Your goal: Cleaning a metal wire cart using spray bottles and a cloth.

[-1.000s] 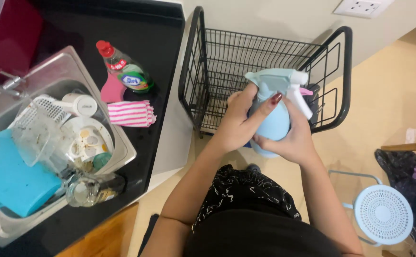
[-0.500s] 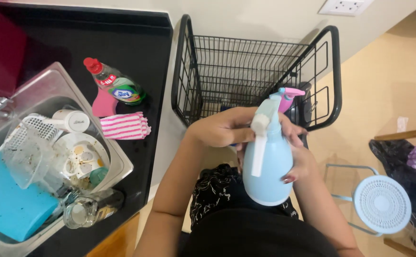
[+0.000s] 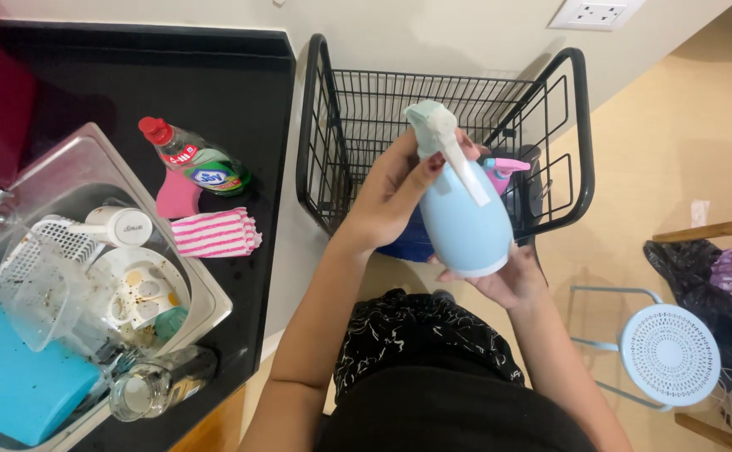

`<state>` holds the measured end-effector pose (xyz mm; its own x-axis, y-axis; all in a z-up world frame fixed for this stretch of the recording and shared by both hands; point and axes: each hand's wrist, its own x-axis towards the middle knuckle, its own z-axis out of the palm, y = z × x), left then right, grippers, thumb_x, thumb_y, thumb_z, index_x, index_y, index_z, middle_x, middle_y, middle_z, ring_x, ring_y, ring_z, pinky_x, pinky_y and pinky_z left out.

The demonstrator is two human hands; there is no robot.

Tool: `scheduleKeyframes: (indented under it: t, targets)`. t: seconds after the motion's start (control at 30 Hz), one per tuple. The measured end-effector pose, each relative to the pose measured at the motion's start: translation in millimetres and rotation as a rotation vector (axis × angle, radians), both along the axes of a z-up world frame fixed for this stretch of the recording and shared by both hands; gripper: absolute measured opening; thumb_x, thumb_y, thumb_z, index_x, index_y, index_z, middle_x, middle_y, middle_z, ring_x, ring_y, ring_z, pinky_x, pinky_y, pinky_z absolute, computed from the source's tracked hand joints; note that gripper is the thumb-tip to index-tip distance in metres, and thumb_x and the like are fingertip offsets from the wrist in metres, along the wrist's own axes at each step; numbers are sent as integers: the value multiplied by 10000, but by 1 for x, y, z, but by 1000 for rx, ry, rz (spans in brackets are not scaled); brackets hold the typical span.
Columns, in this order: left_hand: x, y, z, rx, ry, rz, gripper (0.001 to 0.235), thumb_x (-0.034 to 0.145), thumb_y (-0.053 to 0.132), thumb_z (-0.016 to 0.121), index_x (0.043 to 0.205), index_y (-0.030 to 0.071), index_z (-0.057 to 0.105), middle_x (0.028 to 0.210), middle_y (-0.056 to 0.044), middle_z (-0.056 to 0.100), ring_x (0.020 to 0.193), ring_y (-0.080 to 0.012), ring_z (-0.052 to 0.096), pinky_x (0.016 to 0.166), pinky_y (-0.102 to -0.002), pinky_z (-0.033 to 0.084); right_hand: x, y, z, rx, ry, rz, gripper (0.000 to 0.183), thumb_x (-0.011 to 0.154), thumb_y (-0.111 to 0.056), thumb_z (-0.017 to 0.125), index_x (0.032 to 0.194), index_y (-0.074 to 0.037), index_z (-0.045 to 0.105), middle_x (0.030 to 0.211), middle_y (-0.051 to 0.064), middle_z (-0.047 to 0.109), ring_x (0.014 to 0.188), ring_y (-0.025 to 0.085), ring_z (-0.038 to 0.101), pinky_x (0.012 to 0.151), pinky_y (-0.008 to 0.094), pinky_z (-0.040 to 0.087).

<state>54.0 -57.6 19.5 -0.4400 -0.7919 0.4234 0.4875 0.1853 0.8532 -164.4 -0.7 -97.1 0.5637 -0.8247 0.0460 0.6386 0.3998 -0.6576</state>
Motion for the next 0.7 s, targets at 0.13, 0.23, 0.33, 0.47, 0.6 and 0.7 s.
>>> scheduleKeyframes:
  t: [0.13,0.23,0.33,0.47,0.6,0.7]
  targets:
    - [2,1,4,28,-67,27,407,1115,350,554,1415,75,538,1338,-80,689,1272,-225,651,1145,-416,514,4,6,-2,-60,-71,-73,1058,894,-670,691,1657,-60,283,1425,250,511,1104,432,629,842,416,563]
    - [7,2,9,-91,-54,-75,354,1167,352,564,1362,58,578,1350,-91,681,1286,-208,644,1171,-389,502,18,7,26,63,-252,-34,925,1001,-728,496,1616,-58,326,1166,377,605,709,343,636,615,361,540]
    - [4,10,12,-115,-60,-164,386,1160,365,569,1404,66,559,1428,-87,639,1326,-202,616,1207,-375,478,19,7,13,188,-399,186,1090,1043,-802,370,1462,204,394,969,338,618,548,253,562,463,311,449]
    - [3,15,6,-134,-192,-137,419,1152,363,562,1437,57,542,1415,-97,648,1327,-209,615,1178,-369,490,12,12,-37,423,-510,375,1009,1017,-706,366,1513,173,373,856,284,611,485,219,534,363,289,373]
    - [-3,12,-24,77,-269,64,476,1087,318,579,1469,40,515,1306,-117,681,1211,-217,648,1062,-387,530,23,16,11,318,-222,126,931,991,-771,318,1488,15,360,1058,269,643,768,329,668,584,351,546]
    - [-6,14,-18,81,-137,126,457,1114,323,579,1455,25,516,1327,-100,672,1253,-200,636,1116,-374,508,30,15,45,329,-50,-123,1047,771,-825,353,1500,-73,353,1286,230,619,991,393,687,767,399,585]
